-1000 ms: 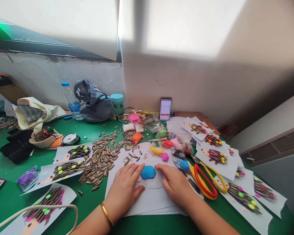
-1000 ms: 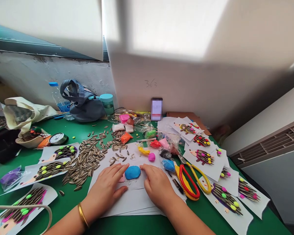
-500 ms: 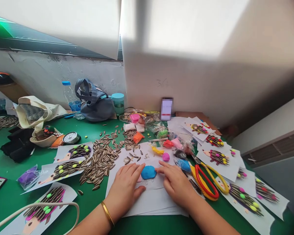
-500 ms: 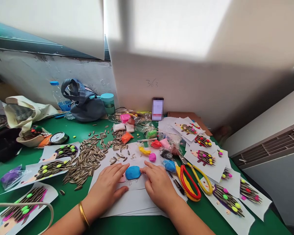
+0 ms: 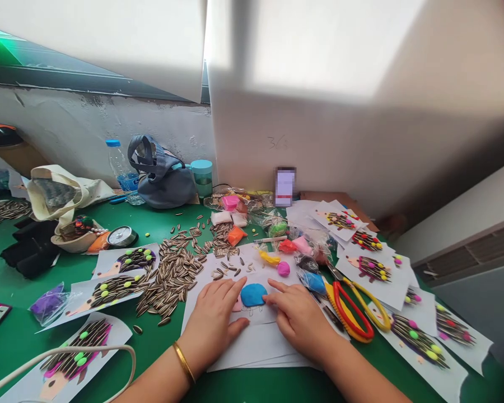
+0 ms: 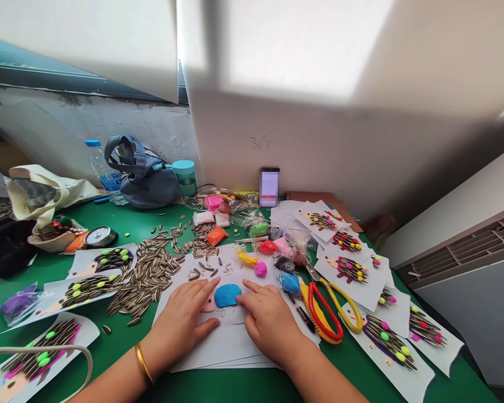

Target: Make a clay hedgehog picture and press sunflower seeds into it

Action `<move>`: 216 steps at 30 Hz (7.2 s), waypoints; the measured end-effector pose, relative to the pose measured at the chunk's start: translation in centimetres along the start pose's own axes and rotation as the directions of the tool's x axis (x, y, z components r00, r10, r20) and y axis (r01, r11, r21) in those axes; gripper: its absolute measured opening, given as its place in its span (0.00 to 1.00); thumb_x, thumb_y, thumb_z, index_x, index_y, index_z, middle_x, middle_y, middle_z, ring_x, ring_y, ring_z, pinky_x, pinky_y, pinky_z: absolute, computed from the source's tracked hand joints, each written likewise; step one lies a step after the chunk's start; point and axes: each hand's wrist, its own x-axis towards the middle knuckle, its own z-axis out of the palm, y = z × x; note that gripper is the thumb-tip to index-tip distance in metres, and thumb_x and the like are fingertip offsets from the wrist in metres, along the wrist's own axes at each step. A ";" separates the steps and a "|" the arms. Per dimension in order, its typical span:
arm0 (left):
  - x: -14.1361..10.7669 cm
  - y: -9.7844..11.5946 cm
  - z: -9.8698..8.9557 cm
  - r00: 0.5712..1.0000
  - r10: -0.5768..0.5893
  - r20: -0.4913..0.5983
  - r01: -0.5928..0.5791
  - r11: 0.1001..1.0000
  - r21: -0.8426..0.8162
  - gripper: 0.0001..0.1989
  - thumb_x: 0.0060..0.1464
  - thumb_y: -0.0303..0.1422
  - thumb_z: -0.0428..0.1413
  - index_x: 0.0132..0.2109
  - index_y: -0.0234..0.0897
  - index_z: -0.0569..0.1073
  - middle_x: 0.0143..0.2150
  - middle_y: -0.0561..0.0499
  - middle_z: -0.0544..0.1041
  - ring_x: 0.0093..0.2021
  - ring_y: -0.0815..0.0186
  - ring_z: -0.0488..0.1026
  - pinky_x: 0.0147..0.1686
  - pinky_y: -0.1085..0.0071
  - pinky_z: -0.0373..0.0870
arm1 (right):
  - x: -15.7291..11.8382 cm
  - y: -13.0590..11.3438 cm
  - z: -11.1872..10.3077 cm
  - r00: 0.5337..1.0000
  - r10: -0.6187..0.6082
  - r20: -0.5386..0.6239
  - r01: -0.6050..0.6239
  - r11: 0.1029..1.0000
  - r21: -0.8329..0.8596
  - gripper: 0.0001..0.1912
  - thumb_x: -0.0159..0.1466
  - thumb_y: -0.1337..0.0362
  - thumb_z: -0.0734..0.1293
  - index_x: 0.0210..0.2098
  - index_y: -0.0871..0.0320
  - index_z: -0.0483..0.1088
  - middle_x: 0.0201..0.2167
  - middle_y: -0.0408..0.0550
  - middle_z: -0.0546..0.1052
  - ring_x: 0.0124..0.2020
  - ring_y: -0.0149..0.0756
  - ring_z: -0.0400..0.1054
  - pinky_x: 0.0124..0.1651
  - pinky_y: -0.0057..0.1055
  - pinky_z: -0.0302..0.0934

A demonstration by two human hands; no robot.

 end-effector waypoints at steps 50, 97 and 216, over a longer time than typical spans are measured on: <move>0.0 -0.3 0.2 1.000 0.010 -0.004 -0.010 1.000 0.005 0.38 0.52 0.36 0.63 0.67 0.45 0.58 0.59 0.45 0.72 0.59 0.51 0.66 0.60 0.50 0.61 | 0.7 -1.3 0.9 0.974 -0.133 0.182 0.129 0.991 0.036 0.26 0.58 0.75 0.59 0.54 0.54 0.67 0.54 0.52 0.77 0.66 0.41 0.58 0.55 0.40 0.57; 0.1 -0.4 0.4 0.999 0.029 -0.018 -0.029 0.999 0.019 0.36 0.54 0.35 0.63 0.67 0.43 0.59 0.58 0.45 0.73 0.58 0.52 0.67 0.59 0.51 0.62 | 1.5 -2.0 1.3 0.950 -0.101 0.295 0.083 0.994 0.072 0.32 0.54 0.75 0.58 0.59 0.53 0.63 0.60 0.48 0.71 0.70 0.37 0.48 0.58 0.40 0.48; 0.2 0.0 0.1 0.998 -0.032 0.051 0.032 0.999 -0.001 0.43 0.47 0.35 0.67 0.68 0.45 0.57 0.59 0.46 0.71 0.60 0.51 0.65 0.61 0.51 0.59 | -0.1 1.2 -0.1 0.996 -0.045 0.072 0.042 0.998 0.047 0.23 0.58 0.76 0.58 0.48 0.54 0.72 0.46 0.49 0.81 0.61 0.43 0.65 0.55 0.43 0.62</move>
